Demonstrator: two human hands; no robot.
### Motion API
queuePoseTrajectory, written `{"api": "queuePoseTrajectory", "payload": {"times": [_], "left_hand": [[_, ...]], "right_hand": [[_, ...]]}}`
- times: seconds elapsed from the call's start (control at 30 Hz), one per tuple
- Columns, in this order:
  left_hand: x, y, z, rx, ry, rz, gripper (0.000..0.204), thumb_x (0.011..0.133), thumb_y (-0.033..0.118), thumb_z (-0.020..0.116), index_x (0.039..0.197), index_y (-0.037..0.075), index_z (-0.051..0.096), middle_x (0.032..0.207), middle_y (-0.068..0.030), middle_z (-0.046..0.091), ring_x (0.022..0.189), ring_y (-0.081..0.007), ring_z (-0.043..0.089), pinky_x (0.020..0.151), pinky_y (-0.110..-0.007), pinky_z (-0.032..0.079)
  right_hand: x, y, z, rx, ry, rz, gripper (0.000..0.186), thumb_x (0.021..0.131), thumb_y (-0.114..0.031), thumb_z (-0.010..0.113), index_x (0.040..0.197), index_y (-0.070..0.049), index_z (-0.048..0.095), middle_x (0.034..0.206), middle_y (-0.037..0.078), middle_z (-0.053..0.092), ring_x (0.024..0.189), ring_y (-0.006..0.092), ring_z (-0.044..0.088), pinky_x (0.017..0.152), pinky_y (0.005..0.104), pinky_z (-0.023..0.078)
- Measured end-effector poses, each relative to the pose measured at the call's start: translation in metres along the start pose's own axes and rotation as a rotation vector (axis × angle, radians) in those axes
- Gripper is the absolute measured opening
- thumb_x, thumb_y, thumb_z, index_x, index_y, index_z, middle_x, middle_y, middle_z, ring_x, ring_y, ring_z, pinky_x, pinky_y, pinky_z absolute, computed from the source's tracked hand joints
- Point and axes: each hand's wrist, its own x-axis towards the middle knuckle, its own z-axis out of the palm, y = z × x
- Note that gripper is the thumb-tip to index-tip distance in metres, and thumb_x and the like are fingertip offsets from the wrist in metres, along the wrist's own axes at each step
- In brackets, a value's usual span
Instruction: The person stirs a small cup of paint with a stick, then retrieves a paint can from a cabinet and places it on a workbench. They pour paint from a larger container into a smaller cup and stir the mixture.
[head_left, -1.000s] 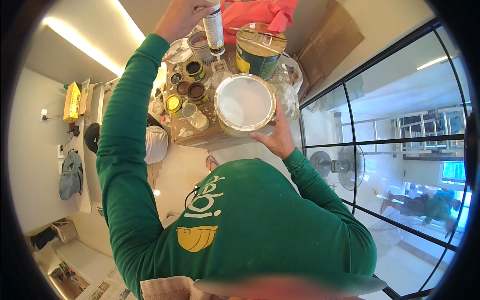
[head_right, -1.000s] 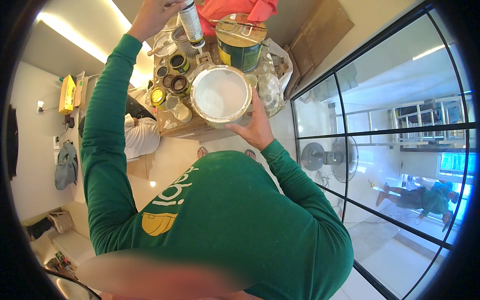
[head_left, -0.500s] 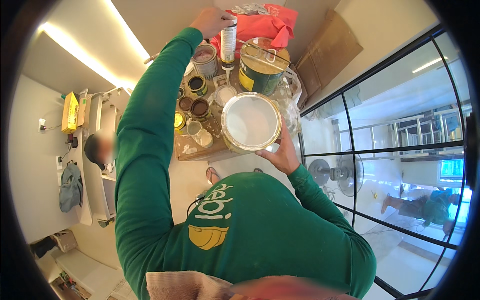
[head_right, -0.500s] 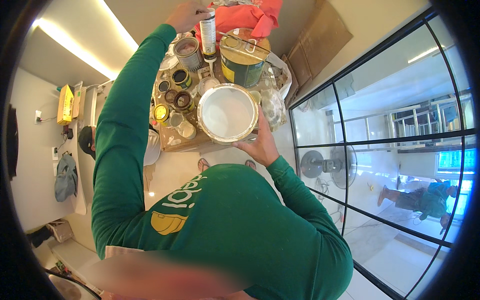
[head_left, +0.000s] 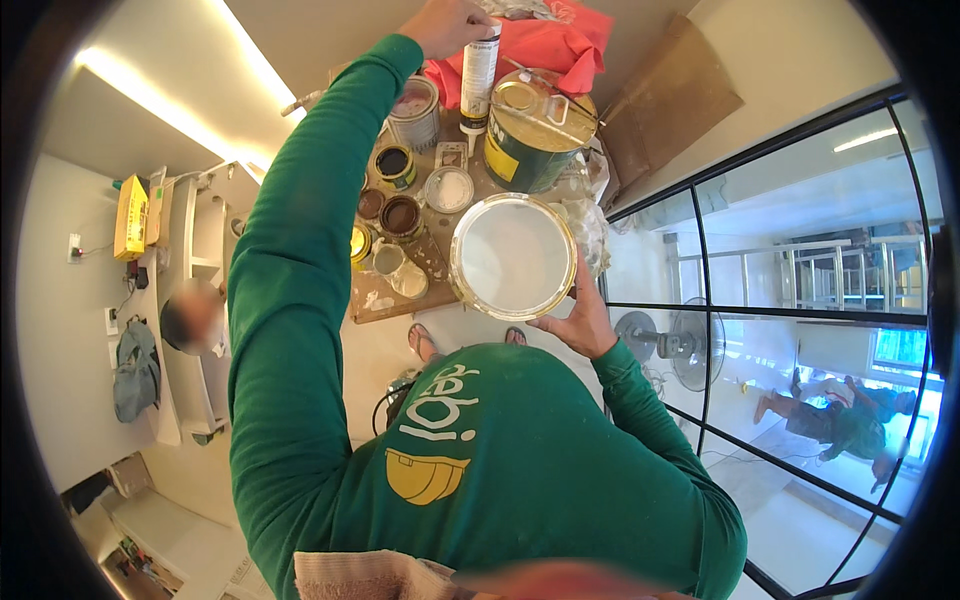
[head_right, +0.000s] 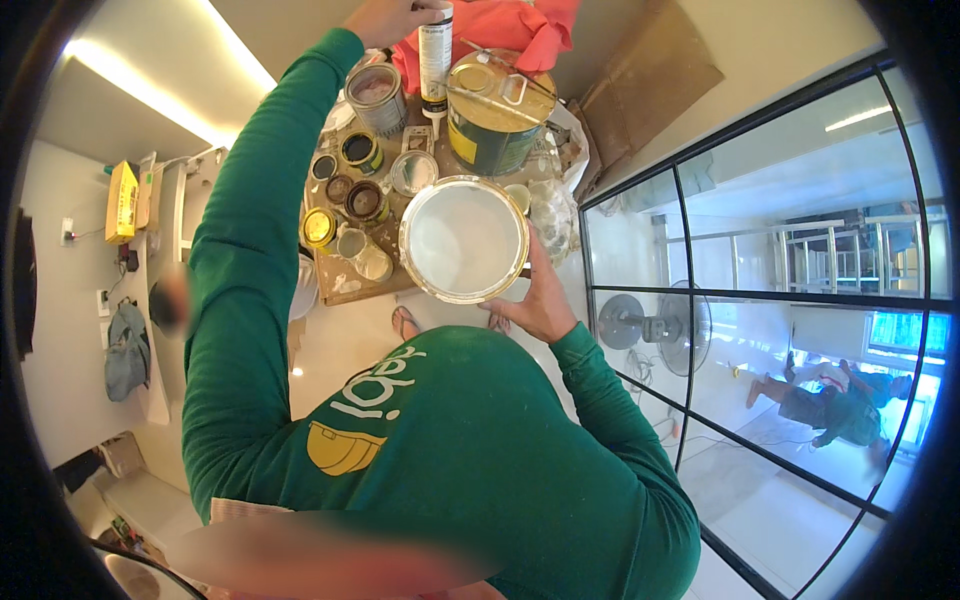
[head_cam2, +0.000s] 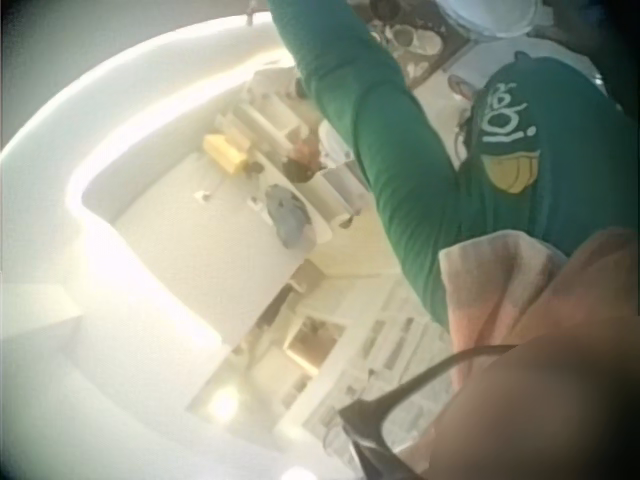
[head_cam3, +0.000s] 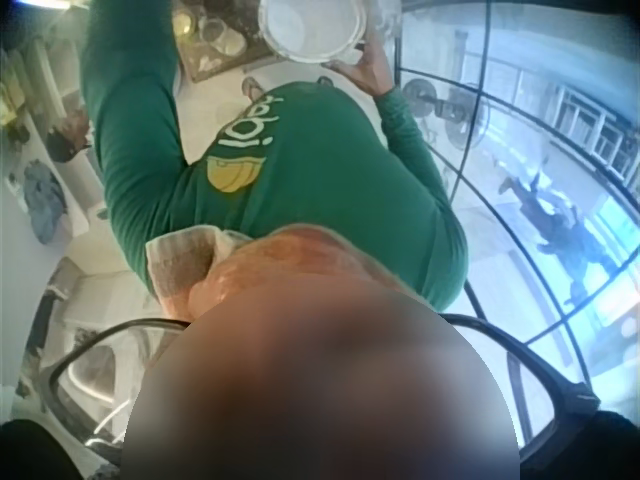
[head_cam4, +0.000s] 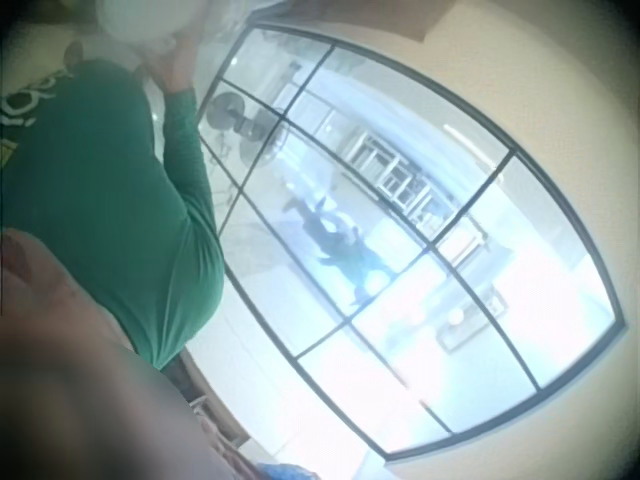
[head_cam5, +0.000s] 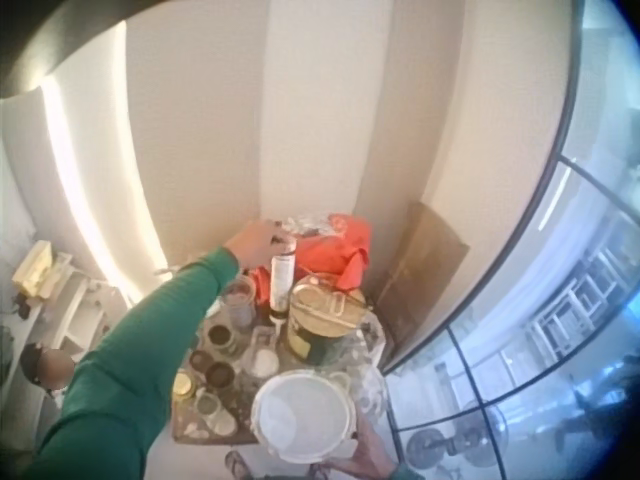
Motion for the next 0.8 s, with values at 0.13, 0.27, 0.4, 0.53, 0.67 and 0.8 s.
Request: {"api": "queuePoseTrajectory", "payload": {"times": [0.13,0.27,0.4,0.53,0.67,0.8], "left_hand": [[-0.014,0.007,-0.002,0.021,0.064,-0.066,0.037,0.101,0.039,0.072,0.112,0.006,0.083,0.105,-0.0276,0.076,0.097,-0.0463,0.074,0.088,-0.055,0.059],[-0.016,0.013,-0.006,0.056,0.086,-0.057,0.037,0.101,0.039,0.073,0.116,0.007,0.082,0.107,-0.0266,0.077,0.098,-0.0460,0.073,0.088,-0.054,0.059],[-0.016,0.016,-0.015,-0.171,-0.082,-0.286,0.036,0.101,0.037,0.073,0.114,0.005,0.082,0.106,-0.0256,0.077,0.096,-0.0448,0.074,0.088,-0.051,0.058],[-0.017,0.015,-0.016,-0.026,0.064,-0.053,0.035,0.100,0.035,0.075,0.114,0.003,0.082,0.104,-0.0249,0.078,0.093,-0.0431,0.074,0.086,-0.050,0.058],[-0.016,0.018,-0.013,-0.015,0.115,-0.036,0.035,0.098,0.034,0.076,0.114,0.002,0.082,0.102,-0.0253,0.078,0.093,-0.0422,0.075,0.086,-0.049,0.057],[-0.017,0.030,-0.015,0.034,0.016,-0.185,0.035,0.098,0.033,0.077,0.111,0.001,0.082,0.101,-0.0256,0.077,0.092,-0.0416,0.075,0.085,-0.048,0.058]], "right_hand": [[-0.002,0.006,-0.007,0.017,-0.053,0.069,0.138,0.076,-0.021,0.103,0.177,-0.004,0.011,0.169,0.018,0.044,0.150,0.0290,0.053,0.125,0.0439,0.045],[0.003,0.004,-0.018,-0.052,-0.057,0.004,0.132,0.079,-0.013,0.097,0.177,-0.005,0.010,0.164,0.019,0.049,0.141,0.0285,0.061,0.120,0.0433,0.051],[0.011,-0.020,-0.047,-0.105,-0.124,0.090,0.117,0.084,-0.014,0.092,0.176,-0.006,0.020,0.163,0.021,0.051,0.128,0.0282,0.067,0.098,0.0381,0.061],[0.047,-0.056,-0.073,-0.279,0.147,-0.085,0.080,0.092,-0.016,0.085,0.163,-0.006,0.051,0.137,0.015,0.069,0.102,0.0226,0.071,0.084,0.0338,0.059],[0.143,-0.062,-0.090,-0.584,0.331,-0.375,0.055,0.096,-0.026,0.082,0.146,-0.006,0.067,0.123,0.014,0.073,0.105,0.0302,0.070,0.087,0.0404,0.058],[0.230,-0.043,-0.092,-0.916,0.305,-0.393,0.046,0.100,-0.035,0.076,0.137,-0.008,0.071,0.121,0.016,0.073,0.106,0.0391,0.068,0.095,0.0483,0.055]]}}
